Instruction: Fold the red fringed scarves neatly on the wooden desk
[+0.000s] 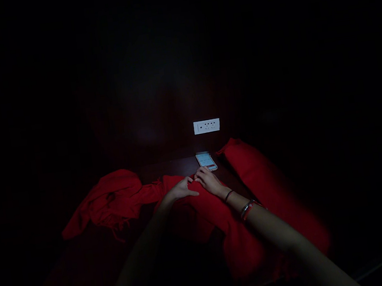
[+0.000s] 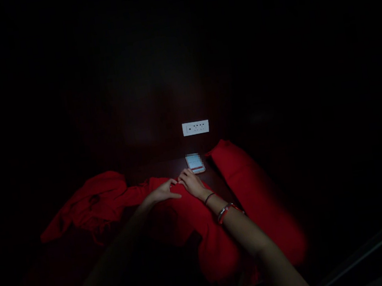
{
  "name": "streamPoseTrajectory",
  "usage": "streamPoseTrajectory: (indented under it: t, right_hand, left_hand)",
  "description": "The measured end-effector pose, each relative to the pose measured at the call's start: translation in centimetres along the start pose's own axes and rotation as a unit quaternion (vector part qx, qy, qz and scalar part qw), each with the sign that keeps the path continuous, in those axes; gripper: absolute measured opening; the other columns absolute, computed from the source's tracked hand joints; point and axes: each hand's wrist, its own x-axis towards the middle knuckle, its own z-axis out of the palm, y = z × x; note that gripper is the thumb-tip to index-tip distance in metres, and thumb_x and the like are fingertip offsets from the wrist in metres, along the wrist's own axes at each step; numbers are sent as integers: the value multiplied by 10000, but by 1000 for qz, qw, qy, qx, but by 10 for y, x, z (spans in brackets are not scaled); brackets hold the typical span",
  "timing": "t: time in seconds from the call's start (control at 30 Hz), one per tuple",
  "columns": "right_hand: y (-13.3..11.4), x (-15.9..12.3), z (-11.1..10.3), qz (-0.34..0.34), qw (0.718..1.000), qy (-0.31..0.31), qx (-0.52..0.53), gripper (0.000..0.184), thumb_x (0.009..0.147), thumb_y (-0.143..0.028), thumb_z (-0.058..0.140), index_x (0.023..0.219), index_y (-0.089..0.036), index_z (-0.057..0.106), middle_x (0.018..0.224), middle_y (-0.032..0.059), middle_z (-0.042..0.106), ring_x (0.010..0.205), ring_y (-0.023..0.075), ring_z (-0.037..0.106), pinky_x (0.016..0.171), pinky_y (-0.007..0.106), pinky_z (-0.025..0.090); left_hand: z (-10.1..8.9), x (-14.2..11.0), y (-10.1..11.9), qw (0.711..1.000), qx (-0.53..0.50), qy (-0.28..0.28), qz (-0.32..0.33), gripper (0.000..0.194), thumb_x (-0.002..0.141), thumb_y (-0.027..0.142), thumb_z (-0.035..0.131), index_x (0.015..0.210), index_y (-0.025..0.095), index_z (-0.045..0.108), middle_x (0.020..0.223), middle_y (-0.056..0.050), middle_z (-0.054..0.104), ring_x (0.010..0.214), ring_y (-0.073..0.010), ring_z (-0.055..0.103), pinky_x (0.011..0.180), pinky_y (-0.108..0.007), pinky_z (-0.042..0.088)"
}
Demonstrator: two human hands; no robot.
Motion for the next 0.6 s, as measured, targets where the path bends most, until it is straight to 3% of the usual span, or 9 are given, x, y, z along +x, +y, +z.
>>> streamPoseTrajectory:
  t: [0.13,0.23,0.33,0.43,0.5,0.6]
  right_hand:
    - [-1,4,-4,33,999,-9,11,98,785,-175,453,779,-160,549,819,45,479,804,153,415,747,283,360]
    - [-7,-9,-27,69,998,11,5,109,768,-151,463,839,-160,544,869,53,485,840,158,416,782,297,358]
    - [-17,-47,-60,107,994,16,-25,116,764,-160,457,824,-175,554,890,54,480,863,165,410,785,301,363]
    - [-32,-97,-82,128,990,-31,-58,117,758,-195,471,791,-189,584,958,64,461,909,178,408,792,312,364]
    - [-41,-122,-84,137,986,-56,-82,157,751,-227,488,868,-207,591,1047,74,437,976,201,385,806,337,360]
    - [-49,-134,-74,147,979,-62,-125,324,753,-240,486,1076,-226,513,1160,93,387,1051,232,339,828,376,347]
  left_hand:
    - [3,1,-2,999,20,28,0,229,650,282,512,832,164,440,812,4,513,763,-135,475,721,-267,389]
    - [2,5,3,999,31,16,-6,134,695,295,448,741,169,451,730,16,503,708,-128,468,690,-258,388]
    - [1,7,10,999,42,-5,1,155,709,286,423,608,172,452,624,27,483,650,-123,457,671,-251,384]
    - [3,8,14,999,40,-8,5,153,714,251,395,605,167,463,596,25,484,623,-123,460,660,-255,387]
    - [5,10,15,1000,30,1,4,125,710,217,376,688,158,485,633,15,513,642,-128,479,663,-260,395]
    - [8,12,16,1000,10,19,6,206,694,179,363,848,141,495,772,-20,573,743,-141,516,715,-269,401]
